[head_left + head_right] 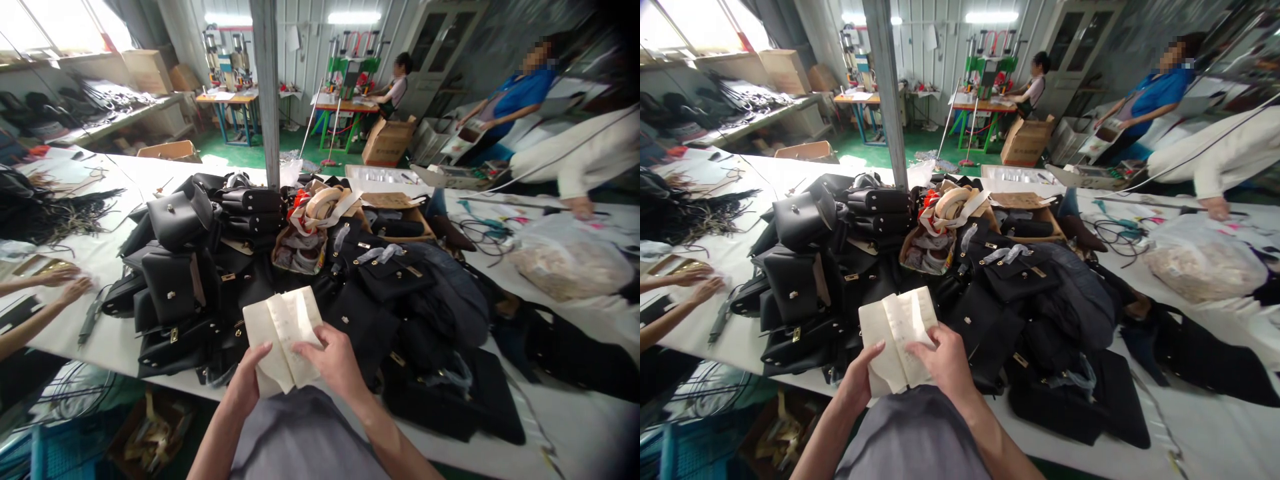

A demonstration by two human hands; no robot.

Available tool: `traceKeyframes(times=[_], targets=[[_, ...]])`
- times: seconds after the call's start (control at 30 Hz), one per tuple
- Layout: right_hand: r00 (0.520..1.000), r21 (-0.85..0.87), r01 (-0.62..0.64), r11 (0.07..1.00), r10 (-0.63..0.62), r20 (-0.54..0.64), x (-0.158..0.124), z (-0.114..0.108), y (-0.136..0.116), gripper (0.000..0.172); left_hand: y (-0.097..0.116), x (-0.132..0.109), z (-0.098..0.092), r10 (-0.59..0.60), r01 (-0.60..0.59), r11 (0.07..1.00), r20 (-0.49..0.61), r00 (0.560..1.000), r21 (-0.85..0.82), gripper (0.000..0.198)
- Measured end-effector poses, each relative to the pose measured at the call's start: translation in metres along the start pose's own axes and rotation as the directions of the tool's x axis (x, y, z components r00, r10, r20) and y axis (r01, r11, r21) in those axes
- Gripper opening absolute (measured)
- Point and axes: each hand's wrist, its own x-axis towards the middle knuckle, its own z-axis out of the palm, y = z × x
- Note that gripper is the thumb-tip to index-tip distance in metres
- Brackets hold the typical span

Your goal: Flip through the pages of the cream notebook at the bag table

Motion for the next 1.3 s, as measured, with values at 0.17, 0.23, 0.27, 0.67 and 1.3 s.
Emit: traceKeyframes(times=[0.17,0.23,0.27,0.67,1.3], targets=[[0.996,-0.063,0.03,0.998,-0.035,-0.078,0.002,0.001,0.006,0.057,-0.006,0.003,-0.004,-0.038,0.038,0.999,-0.002,0.999,-0.033,0.078],[0.998,0.009,0.008,1.0,-0.008,-0.056,0.002,0.002,0.006,0.066,-0.008,0.005,-0.006,-0.081,0.081,0.993,0.006,0.997,-0.083,0.077],[0.999,0.059,-0.013,0.998,0.015,-0.035,0.001,0.003,0.006,0.067,-0.009,0.006,-0.006,-0.097,0.098,0.989,0.021,0.995,-0.111,0.077],[0.994,0.235,-0.019,0.972,-0.007,0.112,-0.003,-0.027,-0.009,0.042,-0.003,0.005,-0.01,-0.119,0.111,0.962,-0.014,0.993,-0.249,0.032],[0.999,0.004,0.04,0.999,-0.04,0.007,0.006,-0.045,0.007,0.045,0.006,-0.009,-0.021,0.001,0.002,0.972,0.015,1.0,-0.236,0.048]])
